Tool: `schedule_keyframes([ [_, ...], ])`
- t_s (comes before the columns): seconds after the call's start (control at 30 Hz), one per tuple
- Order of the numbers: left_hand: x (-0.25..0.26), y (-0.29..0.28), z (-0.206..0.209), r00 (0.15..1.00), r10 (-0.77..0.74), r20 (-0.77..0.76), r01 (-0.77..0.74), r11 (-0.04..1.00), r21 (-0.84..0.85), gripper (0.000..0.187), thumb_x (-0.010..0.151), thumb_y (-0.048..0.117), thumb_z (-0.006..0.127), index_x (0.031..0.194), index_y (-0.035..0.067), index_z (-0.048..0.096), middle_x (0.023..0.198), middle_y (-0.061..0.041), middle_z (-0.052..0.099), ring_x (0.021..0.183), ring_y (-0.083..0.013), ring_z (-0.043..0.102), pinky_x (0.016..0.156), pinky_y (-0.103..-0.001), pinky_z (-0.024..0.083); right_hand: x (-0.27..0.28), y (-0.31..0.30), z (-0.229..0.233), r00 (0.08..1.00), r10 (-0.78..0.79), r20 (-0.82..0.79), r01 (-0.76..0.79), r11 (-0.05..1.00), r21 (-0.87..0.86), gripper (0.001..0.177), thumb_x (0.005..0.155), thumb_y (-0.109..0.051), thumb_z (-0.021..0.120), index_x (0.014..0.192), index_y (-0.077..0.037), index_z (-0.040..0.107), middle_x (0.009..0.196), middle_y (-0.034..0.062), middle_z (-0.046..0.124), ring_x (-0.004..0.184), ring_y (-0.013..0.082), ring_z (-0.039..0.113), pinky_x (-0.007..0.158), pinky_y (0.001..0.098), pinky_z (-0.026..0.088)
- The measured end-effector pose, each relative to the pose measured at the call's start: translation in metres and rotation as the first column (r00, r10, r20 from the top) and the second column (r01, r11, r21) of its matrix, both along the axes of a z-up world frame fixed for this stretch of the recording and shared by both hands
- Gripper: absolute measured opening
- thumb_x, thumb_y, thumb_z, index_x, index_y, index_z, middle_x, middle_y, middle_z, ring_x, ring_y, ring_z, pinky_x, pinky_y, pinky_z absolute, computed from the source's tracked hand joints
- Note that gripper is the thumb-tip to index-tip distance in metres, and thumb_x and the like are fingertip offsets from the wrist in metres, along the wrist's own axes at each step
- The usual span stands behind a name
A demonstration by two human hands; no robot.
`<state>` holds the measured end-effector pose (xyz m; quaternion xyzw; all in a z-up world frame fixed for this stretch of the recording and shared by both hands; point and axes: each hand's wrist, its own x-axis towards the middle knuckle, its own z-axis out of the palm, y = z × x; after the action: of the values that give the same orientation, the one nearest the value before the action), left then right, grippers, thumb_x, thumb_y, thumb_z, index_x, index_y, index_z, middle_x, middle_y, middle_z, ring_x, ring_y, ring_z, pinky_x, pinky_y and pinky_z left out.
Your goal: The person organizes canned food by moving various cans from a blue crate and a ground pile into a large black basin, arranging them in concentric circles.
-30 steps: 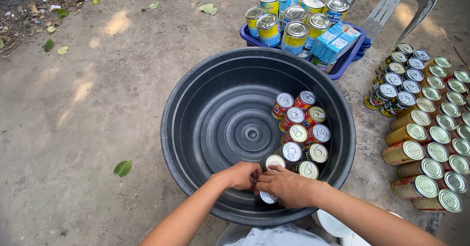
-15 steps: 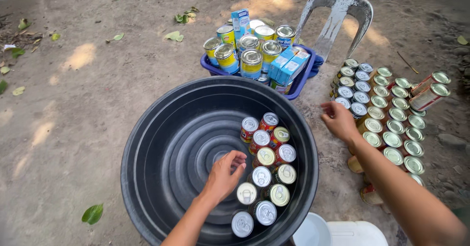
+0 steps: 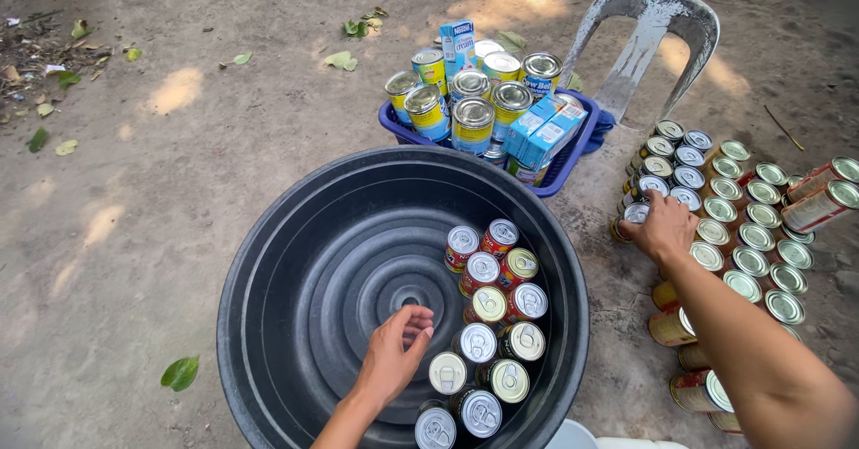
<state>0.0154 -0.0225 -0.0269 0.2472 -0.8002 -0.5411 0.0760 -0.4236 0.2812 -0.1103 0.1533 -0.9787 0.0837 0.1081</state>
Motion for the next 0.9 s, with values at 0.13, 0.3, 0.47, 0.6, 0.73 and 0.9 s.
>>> schedule_keyframes([
  [0.13, -0.002, 0.002, 0.003, 1.0, -0.016, -0.013, 0.016, 1.0, 0.005, 0.026, 0.09, 0.015, 0.068, 0.115, 0.008, 0.068, 0.106, -0.006, 0.076, 0.094, -0.0163, 0.076, 0.084, -0.032, 0.06, 0.014, 0.002, 0.041, 0.958, -0.071, 0.276, 0.07, 0.997, 0.013, 0.065, 0.079, -0.064, 0.072, 0.124, -0.017, 0.076, 0.108, 0.018, 0.074, 0.105, 0.0339, 0.068, 0.093, 0.0469, 0.05],
  [0.3, -0.006, 0.006, 0.003, 0.996, -0.044, -0.078, 0.045, 0.999, 0.009, 0.026, 0.09, 0.014, 0.068, 0.116, 0.007, 0.067, 0.106, -0.005, 0.077, 0.094, -0.0157, 0.076, 0.083, -0.031, 0.06, 0.044, 0.006, 0.107, 0.886, -0.127, 0.446, 0.192, 0.976, -0.104, 0.07, 0.083, -0.072, 0.063, 0.106, -0.008, 0.082, 0.093, 0.0187, 0.081, 0.092, 0.0334, 0.076, 0.087, 0.0433, 0.056],
  [0.47, -0.015, 0.017, 0.017, 0.979, -0.112, -0.172, 0.124, 0.99, 0.062, 0.027, 0.091, 0.015, 0.068, 0.117, 0.007, 0.068, 0.105, -0.006, 0.077, 0.095, -0.0161, 0.075, 0.083, -0.031, 0.06, 0.093, -0.015, 0.169, 0.931, 0.025, 0.364, 0.039, 0.985, -0.166, 0.075, 0.087, -0.075, 0.061, 0.098, -0.004, 0.083, 0.089, 0.0185, 0.078, 0.088, 0.0333, 0.074, 0.084, 0.0438, 0.056],
  [0.6, -0.015, 0.022, 0.048, 0.927, -0.215, -0.306, 0.189, 0.976, -0.11, 0.045, 0.086, 0.026, 0.079, 0.124, 0.006, 0.065, 0.115, -0.008, 0.07, 0.107, -0.021, 0.07, 0.087, -0.035, 0.058, 0.164, -0.066, 0.191, 0.866, 0.147, 0.477, -0.069, 0.982, -0.177, 0.077, 0.085, -0.074, 0.061, 0.092, 0.0, 0.081, 0.081, 0.0215, 0.078, 0.08, 0.0346, 0.077, 0.078, 0.046, 0.058],
  [0.73, -0.001, 0.019, 0.072, 0.861, -0.341, -0.376, 0.116, 0.854, -0.507, 0.087, 0.063, 0.04, 0.093, 0.132, 0.001, 0.058, 0.125, -0.017, 0.059, 0.119, -0.0367, 0.056, 0.099, -0.047, 0.046, 0.25, -0.13, 0.181, 0.796, 0.329, 0.507, -0.255, 0.944, -0.212, 0.069, 0.077, -0.071, 0.061, 0.087, -0.007, 0.082, 0.079, 0.0135, 0.08, 0.079, 0.0283, 0.078, 0.077, 0.0411, 0.058],
  [0.9, 0.022, -0.013, 0.053, 0.946, -0.322, -0.033, 0.26, 0.816, -0.516, 0.072, 0.068, 0.038, 0.088, 0.128, 0.009, 0.061, 0.116, -0.01, 0.066, 0.117, -0.0314, 0.061, 0.102, -0.041, 0.049, 0.322, -0.178, 0.158, 0.753, 0.387, 0.532, -0.324, 0.922, -0.211, 0.066, 0.078, -0.069, 0.061, 0.088, -0.007, 0.08, 0.078, 0.0187, 0.077, 0.08, 0.0331, 0.077, 0.078, 0.0431, 0.059],
])
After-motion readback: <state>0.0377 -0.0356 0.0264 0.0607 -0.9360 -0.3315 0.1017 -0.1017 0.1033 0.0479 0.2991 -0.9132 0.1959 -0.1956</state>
